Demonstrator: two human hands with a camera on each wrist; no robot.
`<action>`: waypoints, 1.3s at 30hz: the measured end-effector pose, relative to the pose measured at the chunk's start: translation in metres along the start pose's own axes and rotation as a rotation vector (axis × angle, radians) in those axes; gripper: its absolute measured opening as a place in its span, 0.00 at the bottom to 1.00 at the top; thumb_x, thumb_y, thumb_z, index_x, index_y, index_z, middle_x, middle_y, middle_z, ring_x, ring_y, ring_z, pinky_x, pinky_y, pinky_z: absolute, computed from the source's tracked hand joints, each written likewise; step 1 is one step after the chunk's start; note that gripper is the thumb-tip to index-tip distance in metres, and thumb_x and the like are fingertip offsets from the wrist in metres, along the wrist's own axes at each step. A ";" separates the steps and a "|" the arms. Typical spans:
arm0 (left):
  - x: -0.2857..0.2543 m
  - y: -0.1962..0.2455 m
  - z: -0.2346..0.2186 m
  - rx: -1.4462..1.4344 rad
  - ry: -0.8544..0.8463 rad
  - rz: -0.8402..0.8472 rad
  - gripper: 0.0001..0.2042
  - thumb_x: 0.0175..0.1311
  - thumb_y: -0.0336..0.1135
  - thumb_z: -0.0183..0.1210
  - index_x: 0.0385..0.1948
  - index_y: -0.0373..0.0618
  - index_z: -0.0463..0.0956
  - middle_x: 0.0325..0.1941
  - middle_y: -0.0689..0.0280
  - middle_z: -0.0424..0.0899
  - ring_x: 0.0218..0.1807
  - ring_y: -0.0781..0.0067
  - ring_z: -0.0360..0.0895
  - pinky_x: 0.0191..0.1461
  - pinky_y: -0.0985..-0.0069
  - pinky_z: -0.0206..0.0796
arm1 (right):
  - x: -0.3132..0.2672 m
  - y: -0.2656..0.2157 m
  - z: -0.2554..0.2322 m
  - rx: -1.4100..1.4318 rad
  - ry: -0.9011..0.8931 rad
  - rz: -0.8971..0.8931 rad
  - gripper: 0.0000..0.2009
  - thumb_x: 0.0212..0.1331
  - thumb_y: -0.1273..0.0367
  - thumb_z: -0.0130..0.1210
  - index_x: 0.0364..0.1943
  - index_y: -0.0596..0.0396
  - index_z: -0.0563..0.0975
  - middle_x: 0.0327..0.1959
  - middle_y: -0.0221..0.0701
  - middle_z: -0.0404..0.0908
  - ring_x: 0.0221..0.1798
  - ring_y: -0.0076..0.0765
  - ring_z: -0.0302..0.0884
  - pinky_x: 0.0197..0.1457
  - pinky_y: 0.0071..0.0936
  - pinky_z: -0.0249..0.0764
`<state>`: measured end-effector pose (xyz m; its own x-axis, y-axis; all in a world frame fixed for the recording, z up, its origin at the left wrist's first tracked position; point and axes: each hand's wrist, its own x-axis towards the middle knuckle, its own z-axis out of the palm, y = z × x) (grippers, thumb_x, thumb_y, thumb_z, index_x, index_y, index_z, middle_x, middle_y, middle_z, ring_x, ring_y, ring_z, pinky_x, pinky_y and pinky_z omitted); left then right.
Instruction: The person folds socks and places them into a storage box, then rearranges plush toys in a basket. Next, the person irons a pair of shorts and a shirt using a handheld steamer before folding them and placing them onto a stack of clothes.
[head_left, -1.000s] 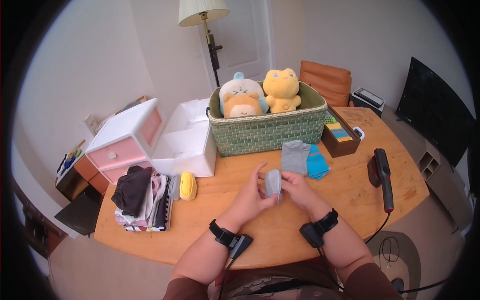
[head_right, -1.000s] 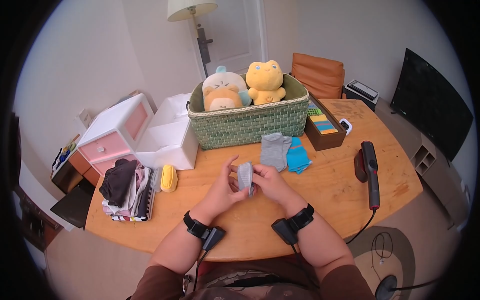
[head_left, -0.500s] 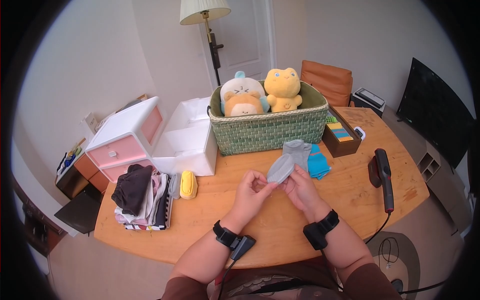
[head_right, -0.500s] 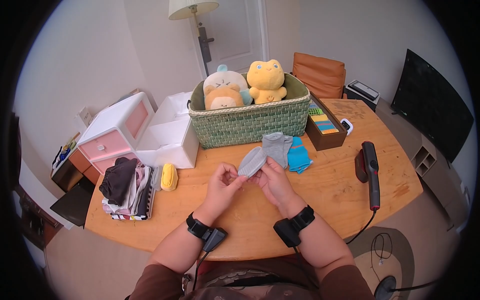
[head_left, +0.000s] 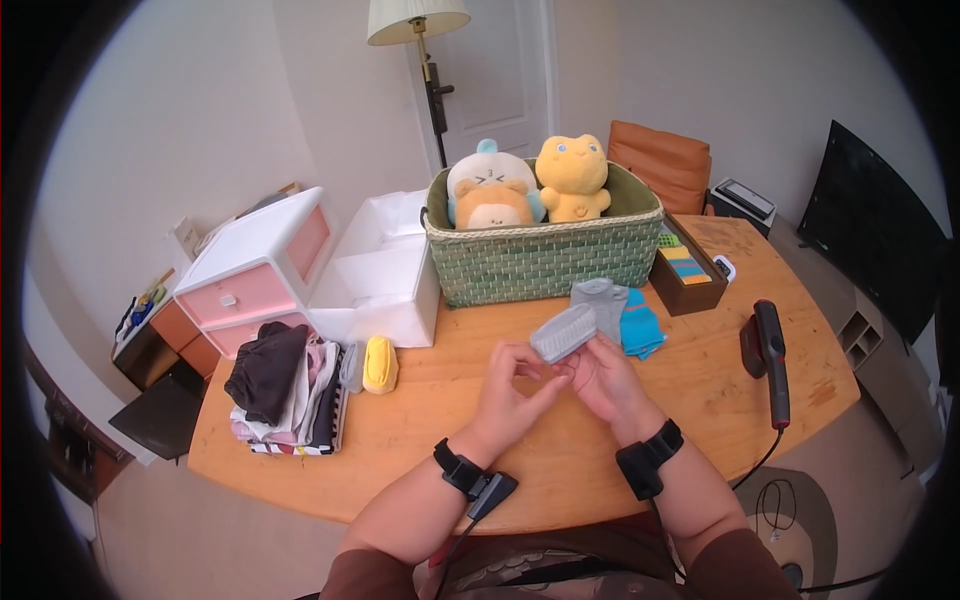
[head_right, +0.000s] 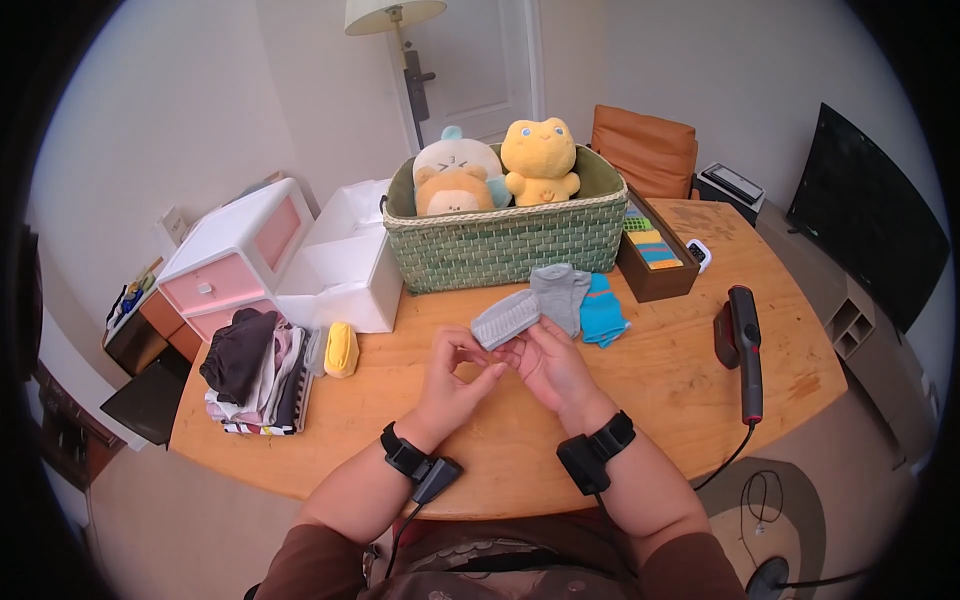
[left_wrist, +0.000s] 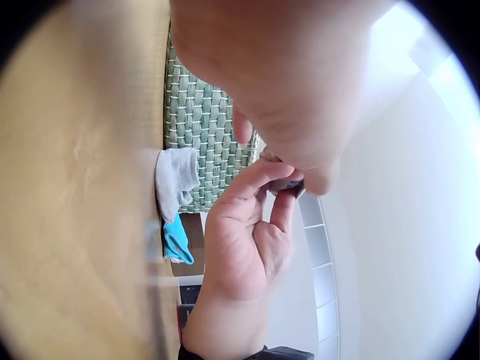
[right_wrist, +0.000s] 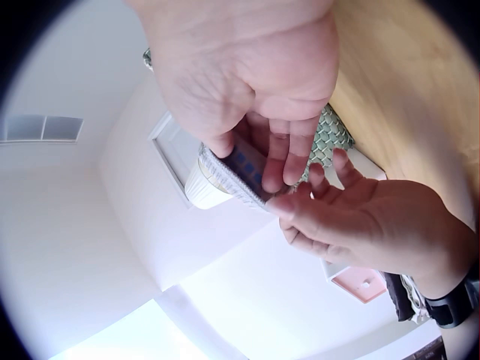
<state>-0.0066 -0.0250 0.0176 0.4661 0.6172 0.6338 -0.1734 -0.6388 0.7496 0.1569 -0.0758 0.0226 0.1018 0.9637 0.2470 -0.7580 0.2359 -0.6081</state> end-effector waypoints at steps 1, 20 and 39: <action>0.000 -0.001 0.001 0.000 0.001 -0.001 0.18 0.56 0.23 0.68 0.46 0.41 0.69 0.48 0.63 0.68 0.51 0.72 0.75 0.54 0.75 0.73 | -0.001 -0.001 0.001 0.013 -0.011 0.016 0.13 0.73 0.68 0.44 0.56 0.56 0.71 0.54 0.36 0.78 0.52 0.37 0.79 0.58 0.35 0.76; 0.009 -0.002 -0.005 -0.093 -0.096 -0.128 0.27 0.64 0.27 0.62 0.65 0.37 0.63 0.63 0.58 0.72 0.64 0.69 0.71 0.66 0.72 0.66 | -0.001 0.004 -0.004 -0.412 -0.002 -0.013 0.15 0.70 0.71 0.51 0.58 0.58 0.73 0.56 0.33 0.78 0.56 0.29 0.77 0.58 0.30 0.74; 0.008 -0.006 -0.013 0.029 -0.216 -0.155 0.22 0.61 0.25 0.61 0.58 0.39 0.69 0.52 0.59 0.79 0.55 0.70 0.76 0.58 0.73 0.69 | -0.007 0.008 0.009 -1.114 -0.017 -0.368 0.19 0.66 0.59 0.56 0.54 0.55 0.70 0.50 0.32 0.75 0.50 0.32 0.75 0.49 0.26 0.72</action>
<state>-0.0125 -0.0103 0.0211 0.6602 0.5983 0.4541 -0.0620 -0.5590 0.8268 0.1442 -0.0819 0.0225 0.1822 0.8144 0.5509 0.2989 0.4879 -0.8201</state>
